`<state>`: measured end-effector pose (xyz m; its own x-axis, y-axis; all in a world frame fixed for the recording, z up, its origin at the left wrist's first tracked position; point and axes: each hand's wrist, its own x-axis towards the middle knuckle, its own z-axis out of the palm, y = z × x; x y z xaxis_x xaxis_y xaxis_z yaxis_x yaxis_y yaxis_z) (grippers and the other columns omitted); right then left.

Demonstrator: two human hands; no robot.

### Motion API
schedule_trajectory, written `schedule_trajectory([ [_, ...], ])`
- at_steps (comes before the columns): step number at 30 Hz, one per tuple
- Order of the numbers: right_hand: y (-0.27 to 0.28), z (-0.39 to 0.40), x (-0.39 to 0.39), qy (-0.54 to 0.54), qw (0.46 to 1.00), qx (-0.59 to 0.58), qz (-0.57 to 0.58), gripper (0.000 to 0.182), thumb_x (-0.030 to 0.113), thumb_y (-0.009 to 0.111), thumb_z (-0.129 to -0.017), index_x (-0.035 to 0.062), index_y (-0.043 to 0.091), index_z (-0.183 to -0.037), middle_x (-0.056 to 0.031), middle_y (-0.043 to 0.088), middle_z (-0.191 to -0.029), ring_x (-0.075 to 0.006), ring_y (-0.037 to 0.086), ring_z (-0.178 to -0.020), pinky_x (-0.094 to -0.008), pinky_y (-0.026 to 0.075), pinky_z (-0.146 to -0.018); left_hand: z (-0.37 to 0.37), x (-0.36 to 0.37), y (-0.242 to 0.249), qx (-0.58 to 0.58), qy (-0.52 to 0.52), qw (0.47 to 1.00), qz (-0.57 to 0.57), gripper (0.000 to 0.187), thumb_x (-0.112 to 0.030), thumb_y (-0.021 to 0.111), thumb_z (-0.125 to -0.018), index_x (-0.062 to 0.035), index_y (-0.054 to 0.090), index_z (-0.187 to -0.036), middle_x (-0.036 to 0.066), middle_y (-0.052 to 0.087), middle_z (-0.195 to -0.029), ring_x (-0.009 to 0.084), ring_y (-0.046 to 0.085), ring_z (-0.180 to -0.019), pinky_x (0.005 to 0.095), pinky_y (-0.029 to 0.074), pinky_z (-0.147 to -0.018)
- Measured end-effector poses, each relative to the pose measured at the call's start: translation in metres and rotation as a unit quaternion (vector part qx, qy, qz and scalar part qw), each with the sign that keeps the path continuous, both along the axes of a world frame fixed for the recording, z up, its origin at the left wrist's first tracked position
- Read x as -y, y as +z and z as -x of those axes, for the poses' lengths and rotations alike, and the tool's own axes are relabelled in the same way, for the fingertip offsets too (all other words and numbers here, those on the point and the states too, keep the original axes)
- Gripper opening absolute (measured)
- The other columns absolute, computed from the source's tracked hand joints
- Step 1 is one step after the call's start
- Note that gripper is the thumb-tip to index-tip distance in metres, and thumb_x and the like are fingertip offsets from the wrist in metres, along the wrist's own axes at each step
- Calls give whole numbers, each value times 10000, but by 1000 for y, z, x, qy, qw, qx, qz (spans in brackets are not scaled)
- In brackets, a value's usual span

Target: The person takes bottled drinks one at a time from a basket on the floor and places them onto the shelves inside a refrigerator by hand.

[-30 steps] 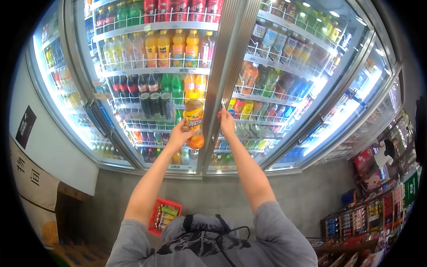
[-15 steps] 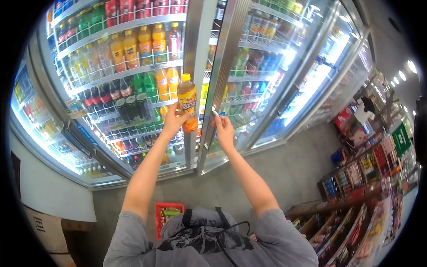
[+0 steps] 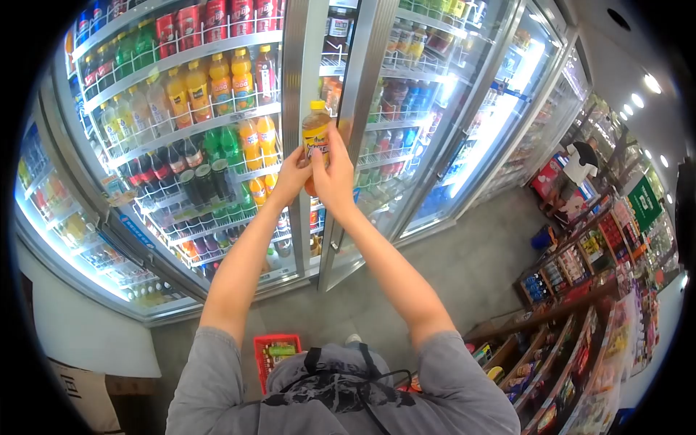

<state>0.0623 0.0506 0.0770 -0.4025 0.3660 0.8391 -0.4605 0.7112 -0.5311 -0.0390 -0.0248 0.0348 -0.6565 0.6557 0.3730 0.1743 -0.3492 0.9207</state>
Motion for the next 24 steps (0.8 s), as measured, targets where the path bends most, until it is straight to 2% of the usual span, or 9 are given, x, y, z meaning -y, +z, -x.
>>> schedule_trajectory([
  [1,0,17,0,-54,998,9,16,539,119,551,-945,-50,394,-1432,-228,559,-1285,-289,601,-1140,-367,465,-967,2,0,0,-1,4,1000,0,506,-119,657,-921,2,461,-1372,82,611,-1258,157,596,-1130,296,472,-960],
  [2,-5,32,-6,-10,995,55,83,583,160,523,-958,-53,329,-1465,-246,547,-1304,-331,594,-1134,-367,445,-984,5,-1,0,17,2,1000,-3,502,-110,652,-920,0,464,-1372,78,607,-1268,151,587,-1145,289,464,-969],
  [3,0,39,-4,-6,995,55,81,583,160,523,-958,-53,329,-1465,-246,547,-1304,-331,594,-1134,-367,445,-984,7,-1,2,35,0,999,-7,497,-102,648,-919,-2,467,-1372,74,603,-1278,145,578,-1160,282,457,-977],
  [5,7,50,-3,25,985,119,121,638,192,472,-968,-109,235,-1478,-324,366,-1468,-412,386,-1366,-400,310,-1129,13,-2,7,15,9,1000,17,488,-97,634,-923,-10,471,-1375,68,603,-1281,139,568,-1170,274,447,-981],
  [9,25,52,-4,99,967,174,157,677,201,451,-974,-122,155,-1490,-334,291,-1507,-418,317,-1409,-403,268,-1156,20,0,17,24,5,998,54,464,-111,617,-929,-20,496,-1368,72,609,-1271,143,573,-1157,271,455,-954],
  [11,17,68,1,13,982,144,121,699,217,430,-981,-134,105,-1489,-342,219,-1534,-420,253,-1439,-411,227,-1176,25,2,25,8,6,997,76,457,-114,614,-928,-23,506,-1362,73,613,-1265,142,575,-1150,271,458,-945],
  [18,17,48,4,4,979,164,119,739,309,415,-1005,-138,81,-1490,-353,193,-1536,-424,226,-1448,-413,201,-1187,25,-2,16,12,-5,998,60,454,-74,622,-903,-8,519,-1341,85,623,-1240,146,580,-1138,277,460,-952],
  [21,22,33,2,38,973,166,155,751,294,426,-1003,-160,67,-1482,-342,178,-1551,-384,200,-1470,-367,187,-1187,34,-7,4,1,-21,999,50,481,-52,629,-901,11,488,-1357,97,601,-1279,149,574,-1144,272,453,-962],
  [24,22,15,4,-11,973,185,135,761,291,431,-1013,-149,35,-1490,-323,217,-1544,-365,267,-1446,-358,220,-1173,37,-13,0,-12,-33,999,22,510,-84,637,-909,35,454,-1370,110,581,-1301,154,566,-1151,278,450,-972],
])
